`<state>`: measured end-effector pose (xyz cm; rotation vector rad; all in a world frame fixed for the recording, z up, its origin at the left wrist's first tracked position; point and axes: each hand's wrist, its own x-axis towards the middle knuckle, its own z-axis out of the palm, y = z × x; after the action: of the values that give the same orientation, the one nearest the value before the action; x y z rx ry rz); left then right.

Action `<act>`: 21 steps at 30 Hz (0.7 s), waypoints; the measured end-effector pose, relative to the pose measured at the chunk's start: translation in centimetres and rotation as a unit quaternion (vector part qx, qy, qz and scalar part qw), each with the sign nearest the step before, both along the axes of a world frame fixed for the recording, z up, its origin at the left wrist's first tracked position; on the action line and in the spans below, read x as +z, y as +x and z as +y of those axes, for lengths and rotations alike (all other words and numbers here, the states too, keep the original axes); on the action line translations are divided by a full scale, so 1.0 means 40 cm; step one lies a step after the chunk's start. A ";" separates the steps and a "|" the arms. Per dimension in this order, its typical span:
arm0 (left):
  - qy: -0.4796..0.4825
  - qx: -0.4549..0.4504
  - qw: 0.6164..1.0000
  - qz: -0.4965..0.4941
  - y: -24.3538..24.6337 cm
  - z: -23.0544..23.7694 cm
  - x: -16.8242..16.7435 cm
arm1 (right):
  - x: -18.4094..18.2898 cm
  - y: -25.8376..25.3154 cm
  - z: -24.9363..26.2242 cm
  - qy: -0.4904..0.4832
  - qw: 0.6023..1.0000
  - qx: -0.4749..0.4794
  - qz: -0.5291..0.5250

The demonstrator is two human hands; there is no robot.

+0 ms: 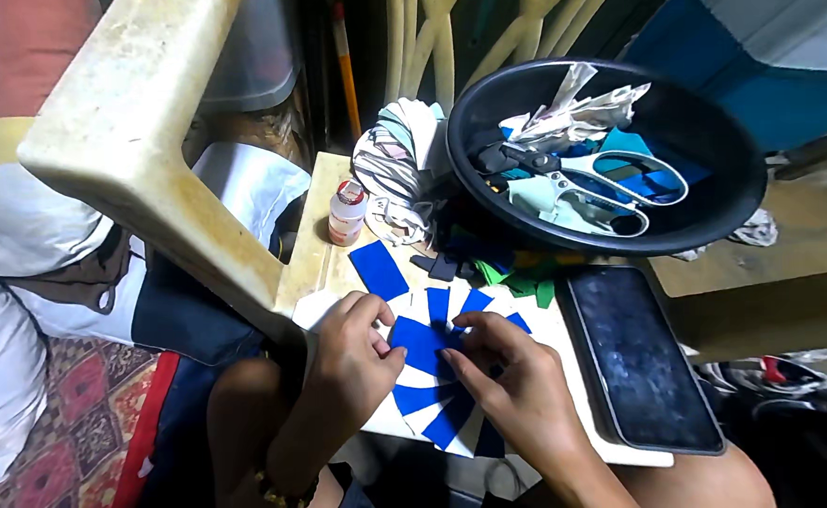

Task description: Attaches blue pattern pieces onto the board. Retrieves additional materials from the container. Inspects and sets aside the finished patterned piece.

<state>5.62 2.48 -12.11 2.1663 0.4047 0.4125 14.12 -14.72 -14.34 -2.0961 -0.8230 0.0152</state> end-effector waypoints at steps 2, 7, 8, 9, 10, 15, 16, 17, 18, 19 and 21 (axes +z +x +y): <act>0.001 -0.003 1.000 0.005 0.000 0.001 0.000 | -0.001 0.000 0.001 0.000 1.000 -0.001 -0.001; 0.014 0.017 1.000 -0.021 -0.005 0.019 0.000 | -0.003 0.000 0.000 0.001 1.000 0.002 -0.001; 0.014 0.029 0.999 -0.035 -0.005 0.021 0.000 | -0.003 -0.001 0.000 0.000 1.000 0.001 -0.001; 0.010 0.041 0.998 -0.048 -0.005 0.022 0.000 | -0.002 -0.001 0.000 -0.001 1.000 0.001 -0.001; 0.008 0.048 0.997 -0.062 -0.004 0.022 -0.001 | -0.002 -0.001 0.000 -0.003 1.000 0.000 -0.001; 0.068 -0.028 0.993 -0.089 0.002 0.030 -0.024 | -0.002 0.000 -0.003 0.003 1.000 0.005 -0.001; 0.083 -0.057 0.991 -0.084 0.004 0.030 -0.027 | -0.002 0.000 -0.003 0.004 1.000 0.006 0.000; 0.099 -0.081 0.989 -0.074 0.005 0.029 -0.030 | -0.002 0.000 -0.004 0.005 1.000 0.007 -0.001; 0.115 -0.101 0.987 -0.058 0.005 0.028 -0.031 | -0.002 0.000 -0.004 0.005 1.000 0.006 -0.001; 0.125 -0.116 0.984 -0.043 0.006 0.026 -0.030 | -0.002 0.000 -0.004 0.004 1.000 0.005 -0.002; 0.139 -0.127 0.982 -0.029 0.007 0.024 -0.029 | 0.000 -0.001 -0.005 0.001 1.000 0.004 -0.002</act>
<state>5.89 3.44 -13.26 2.4310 0.0348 0.4059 14.08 -14.90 -14.33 -2.0923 -0.8333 0.0137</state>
